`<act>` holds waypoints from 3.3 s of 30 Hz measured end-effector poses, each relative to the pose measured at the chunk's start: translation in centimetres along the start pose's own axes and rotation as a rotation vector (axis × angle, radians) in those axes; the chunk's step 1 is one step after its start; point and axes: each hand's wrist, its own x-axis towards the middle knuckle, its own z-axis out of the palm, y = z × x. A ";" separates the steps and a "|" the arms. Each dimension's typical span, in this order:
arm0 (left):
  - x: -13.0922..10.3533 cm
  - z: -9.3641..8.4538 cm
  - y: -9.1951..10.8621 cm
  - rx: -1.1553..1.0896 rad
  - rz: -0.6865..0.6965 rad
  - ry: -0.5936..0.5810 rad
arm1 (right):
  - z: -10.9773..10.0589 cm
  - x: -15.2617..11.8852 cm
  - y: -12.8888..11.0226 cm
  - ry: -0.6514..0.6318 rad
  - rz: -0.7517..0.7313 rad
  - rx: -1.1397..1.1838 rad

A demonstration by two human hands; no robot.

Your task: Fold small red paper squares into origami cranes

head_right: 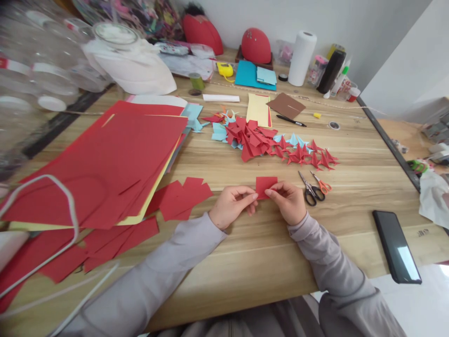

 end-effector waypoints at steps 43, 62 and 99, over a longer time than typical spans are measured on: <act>-0.2 0.4 -0.6 0.168 0.011 -0.044 | 0.4 -0.2 0.3 0.165 0.082 0.112; -0.1 0.2 -0.6 0.102 -0.021 -0.086 | 0.4 0.0 0.3 0.109 0.084 0.183; 0.0 0.1 -0.9 0.179 -0.039 -0.178 | 0.8 -0.4 0.1 0.082 0.088 0.236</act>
